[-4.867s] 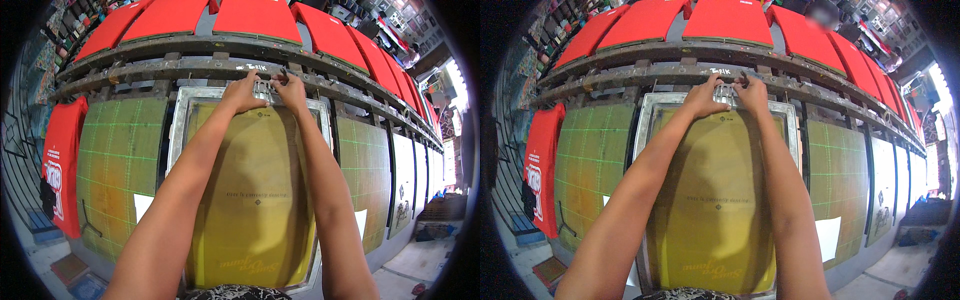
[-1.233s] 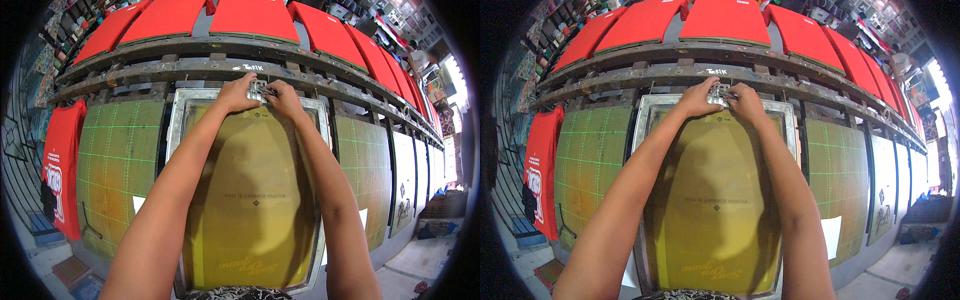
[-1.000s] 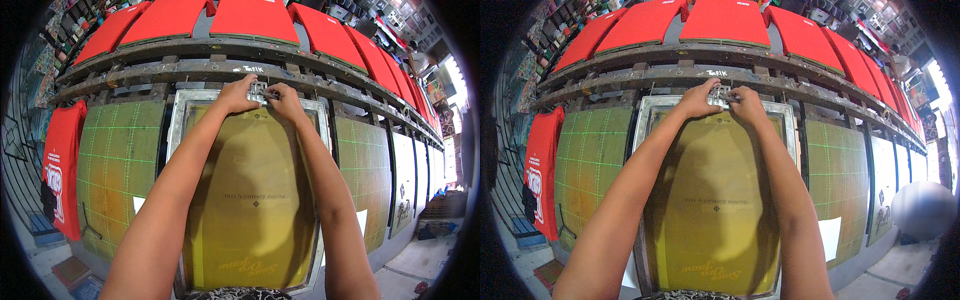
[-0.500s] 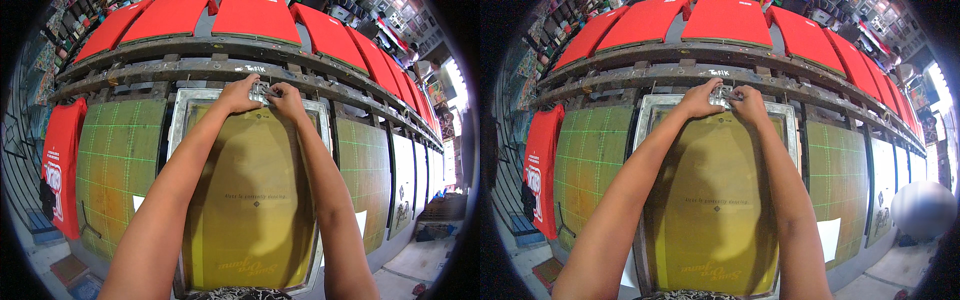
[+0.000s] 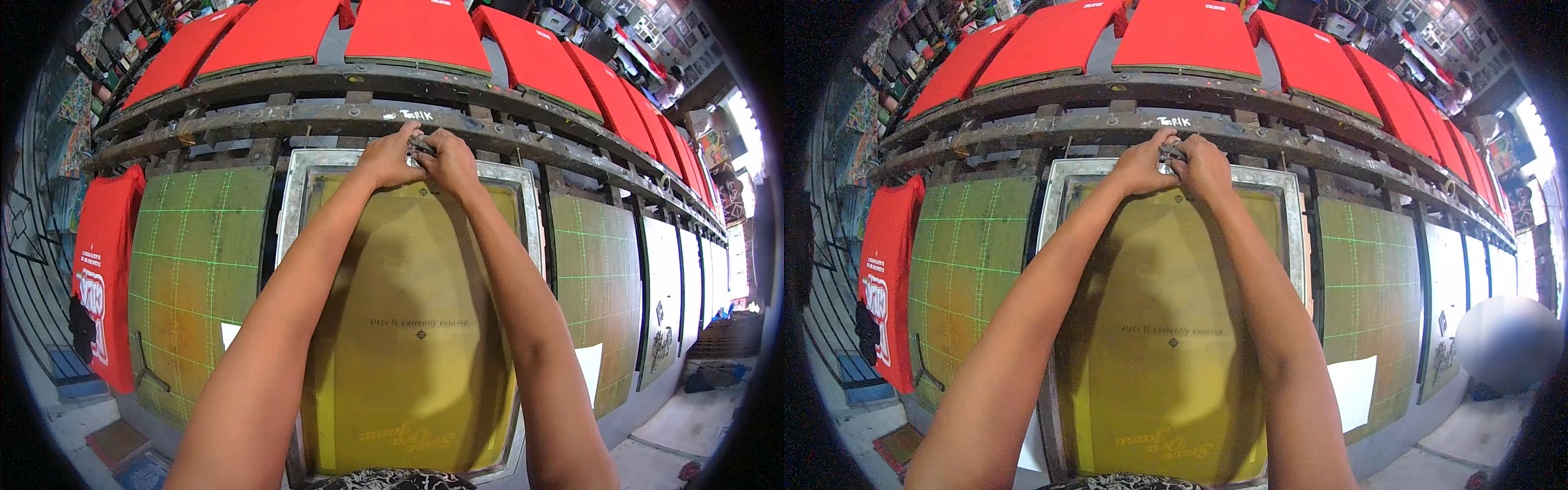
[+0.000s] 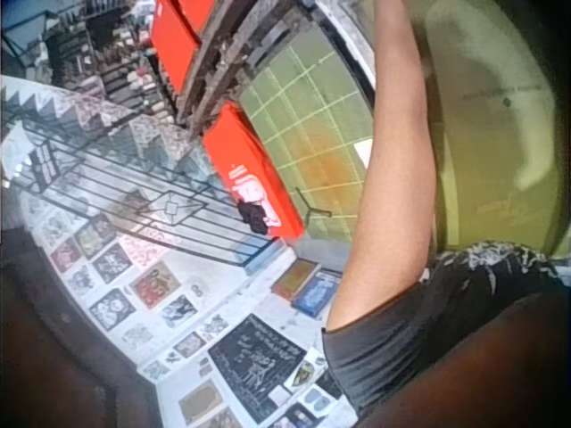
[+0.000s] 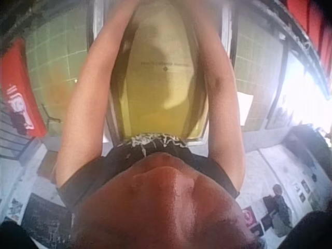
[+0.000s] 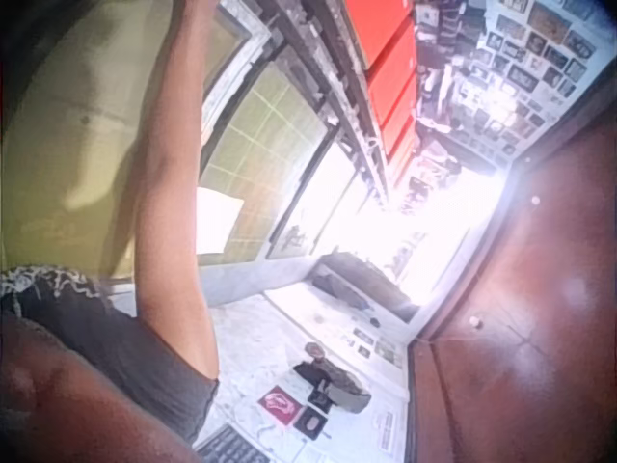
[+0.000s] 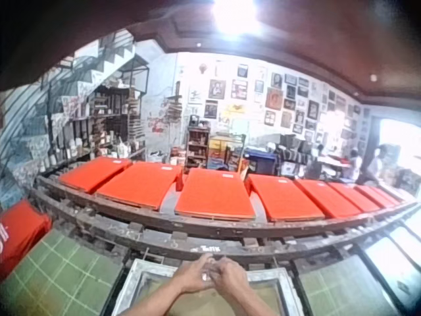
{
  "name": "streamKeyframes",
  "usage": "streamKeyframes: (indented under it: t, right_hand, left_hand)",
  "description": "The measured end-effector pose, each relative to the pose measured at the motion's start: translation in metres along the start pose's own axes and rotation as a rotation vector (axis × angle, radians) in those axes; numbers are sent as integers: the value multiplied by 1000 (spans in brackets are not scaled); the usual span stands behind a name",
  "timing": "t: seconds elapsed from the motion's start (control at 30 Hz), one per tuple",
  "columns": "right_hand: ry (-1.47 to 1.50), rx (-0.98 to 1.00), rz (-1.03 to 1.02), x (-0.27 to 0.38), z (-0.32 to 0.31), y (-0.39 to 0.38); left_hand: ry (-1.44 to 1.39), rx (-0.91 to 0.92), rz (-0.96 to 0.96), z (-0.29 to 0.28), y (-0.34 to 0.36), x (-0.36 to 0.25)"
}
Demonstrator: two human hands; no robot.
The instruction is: The person places a piece of paper onto a printing table, lowers a screen printing frame over it, and turns small metal adjustment screws on the frame by hand to align it with the paper.
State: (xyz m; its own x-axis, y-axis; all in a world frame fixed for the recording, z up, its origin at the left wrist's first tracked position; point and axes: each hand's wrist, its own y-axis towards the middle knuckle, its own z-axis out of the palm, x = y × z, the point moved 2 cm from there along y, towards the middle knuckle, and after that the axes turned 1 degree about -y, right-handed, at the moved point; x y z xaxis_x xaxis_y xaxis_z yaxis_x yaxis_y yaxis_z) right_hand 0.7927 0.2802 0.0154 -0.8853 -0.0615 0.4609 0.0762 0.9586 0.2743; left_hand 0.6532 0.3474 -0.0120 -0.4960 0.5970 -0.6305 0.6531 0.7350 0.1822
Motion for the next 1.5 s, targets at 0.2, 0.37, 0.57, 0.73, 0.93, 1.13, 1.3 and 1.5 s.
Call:
streamKeyframes:
  t: [0.2, 0.37, 0.57, 0.73, 0.93, 1.13, 1.3, 1.5]
  right_hand:
    - [40, 120, -129, -22, -2, 12]
    - [148, 64, -184, -20, -4, 15]
    - [253, -105, 181, -68, -21, 6]
    - [175, -57, 207, -64, -24, -14]
    - [84, -59, 226, -53, -22, -21]
    - [116, -74, 301, -47, -21, -24]
    - [175, -38, 153, -52, -14, -12]
    - [119, -10, 109, -49, -7, -10]
  left_hand:
    - [10, 46, -62, -3, 0, -16]
    - [18, 50, -54, -4, 1, -10]
    - [6, 68, -17, -4, 0, -10]
    - [15, 39, 14, 0, 2, -4]
    - [19, 43, 43, 2, 4, -3]
    - [23, 47, 37, 1, 3, -2]
    - [-22, 65, 21, 0, 2, -3]
    - [-31, 74, 26, -1, 2, -5]
